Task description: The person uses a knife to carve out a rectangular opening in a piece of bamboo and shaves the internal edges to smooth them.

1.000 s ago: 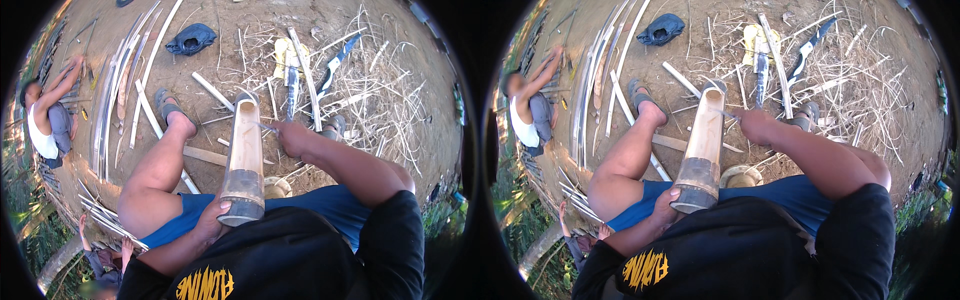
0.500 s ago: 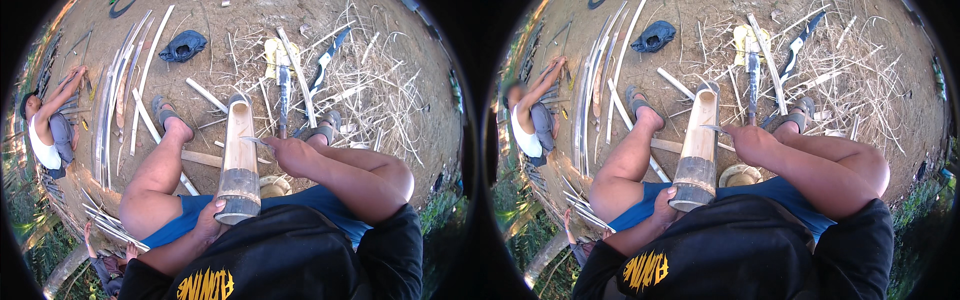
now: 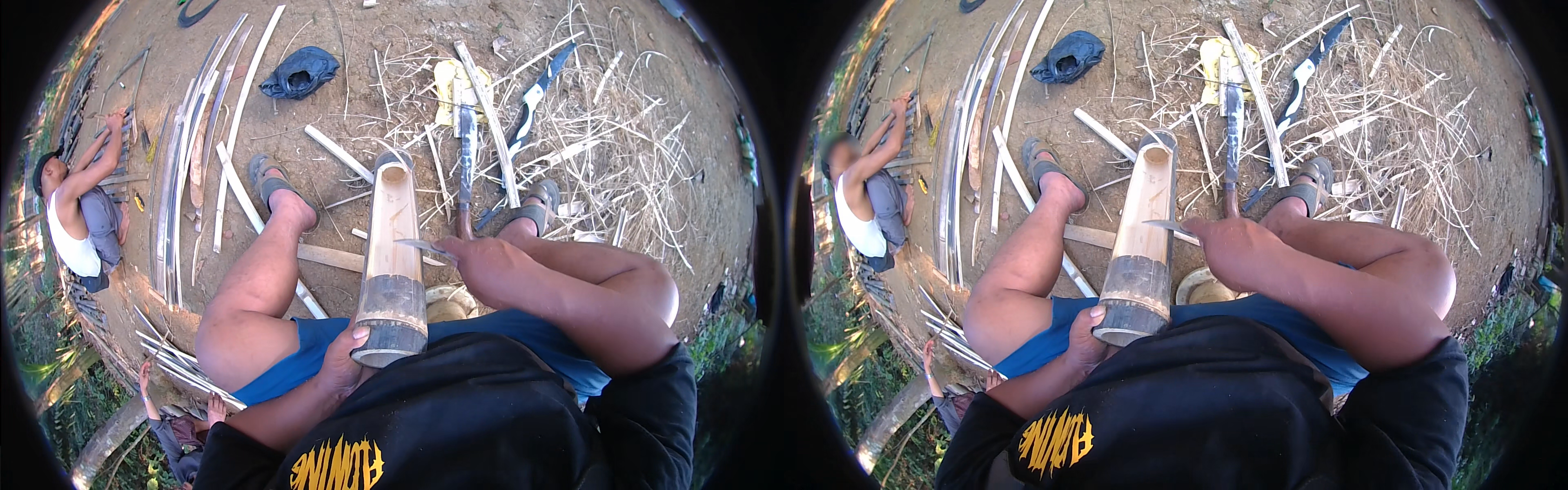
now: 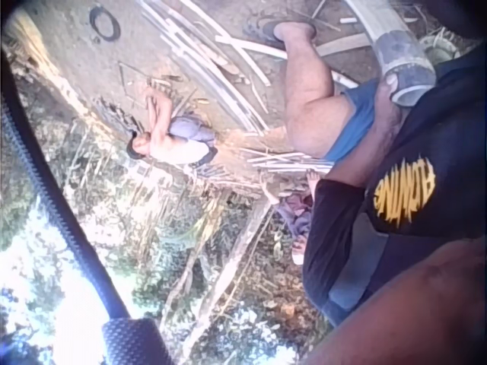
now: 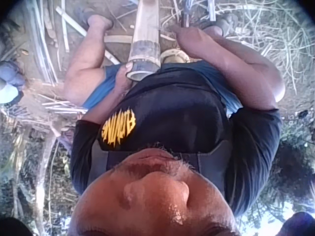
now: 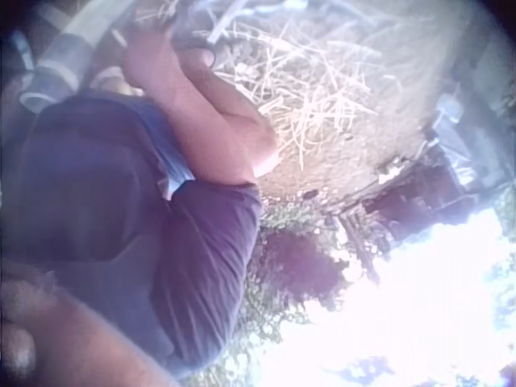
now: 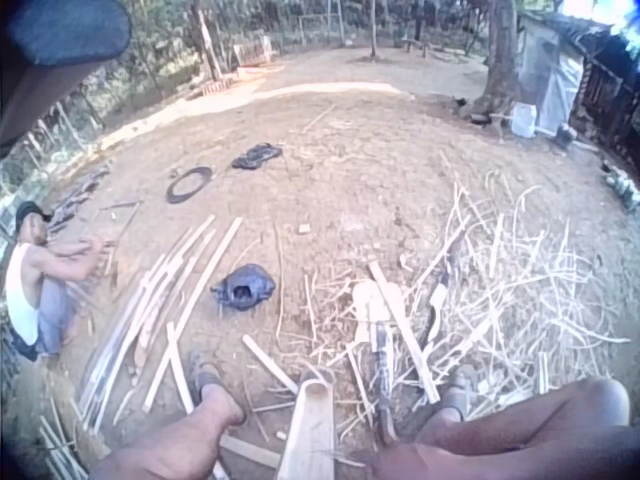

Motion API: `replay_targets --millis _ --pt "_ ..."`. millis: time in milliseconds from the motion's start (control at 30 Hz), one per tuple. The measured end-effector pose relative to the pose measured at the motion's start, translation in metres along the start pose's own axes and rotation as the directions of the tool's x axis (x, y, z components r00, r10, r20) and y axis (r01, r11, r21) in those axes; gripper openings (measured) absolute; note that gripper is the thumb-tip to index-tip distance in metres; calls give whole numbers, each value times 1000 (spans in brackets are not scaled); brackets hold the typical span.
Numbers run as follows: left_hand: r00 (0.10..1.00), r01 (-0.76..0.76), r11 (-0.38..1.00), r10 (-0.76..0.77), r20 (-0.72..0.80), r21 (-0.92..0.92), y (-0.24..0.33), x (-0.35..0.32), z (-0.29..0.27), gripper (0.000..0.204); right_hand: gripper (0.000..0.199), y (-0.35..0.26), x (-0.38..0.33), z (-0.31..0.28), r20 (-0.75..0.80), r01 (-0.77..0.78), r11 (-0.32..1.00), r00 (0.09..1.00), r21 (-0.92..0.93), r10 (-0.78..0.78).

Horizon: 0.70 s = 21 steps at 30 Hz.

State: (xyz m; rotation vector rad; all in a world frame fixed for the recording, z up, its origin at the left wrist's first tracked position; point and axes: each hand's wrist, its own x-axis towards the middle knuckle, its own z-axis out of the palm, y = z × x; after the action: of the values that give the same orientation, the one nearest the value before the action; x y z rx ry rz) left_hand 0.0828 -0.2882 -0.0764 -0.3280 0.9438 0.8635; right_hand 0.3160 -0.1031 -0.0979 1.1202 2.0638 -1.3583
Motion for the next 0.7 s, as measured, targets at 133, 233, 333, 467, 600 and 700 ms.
replay_targets --millis 133,233,333,467,600,700 --pt "1000 -4 1000 4 28 -8 0 1 -4 80 42 -5 -17 -1 -70 71 997 995 11 -70" --pt "1000 4 1000 -4 15 -1 0 1 -3 79 42 1 -8 6 -101 60 998 993 4 -59" --pt "1000 -10 1000 10 17 22 2 1 -1 79 43 4 9 8 -72 20 1000 997 -5 -20" --pt "1000 2 1000 -2 10 -12 0 0 -3 79 45 7 18 9 -86 54 999 995 -9 -54" --pt "1000 16 1000 -16 4 -16 1 -1 0 80 45 3 19 9 -72 32 998 997 -50 -35" --pt "1000 25 1000 -25 -8 -14 0 -2 0 80 44 4 21 12 -112 47 998 992 -43 -51"
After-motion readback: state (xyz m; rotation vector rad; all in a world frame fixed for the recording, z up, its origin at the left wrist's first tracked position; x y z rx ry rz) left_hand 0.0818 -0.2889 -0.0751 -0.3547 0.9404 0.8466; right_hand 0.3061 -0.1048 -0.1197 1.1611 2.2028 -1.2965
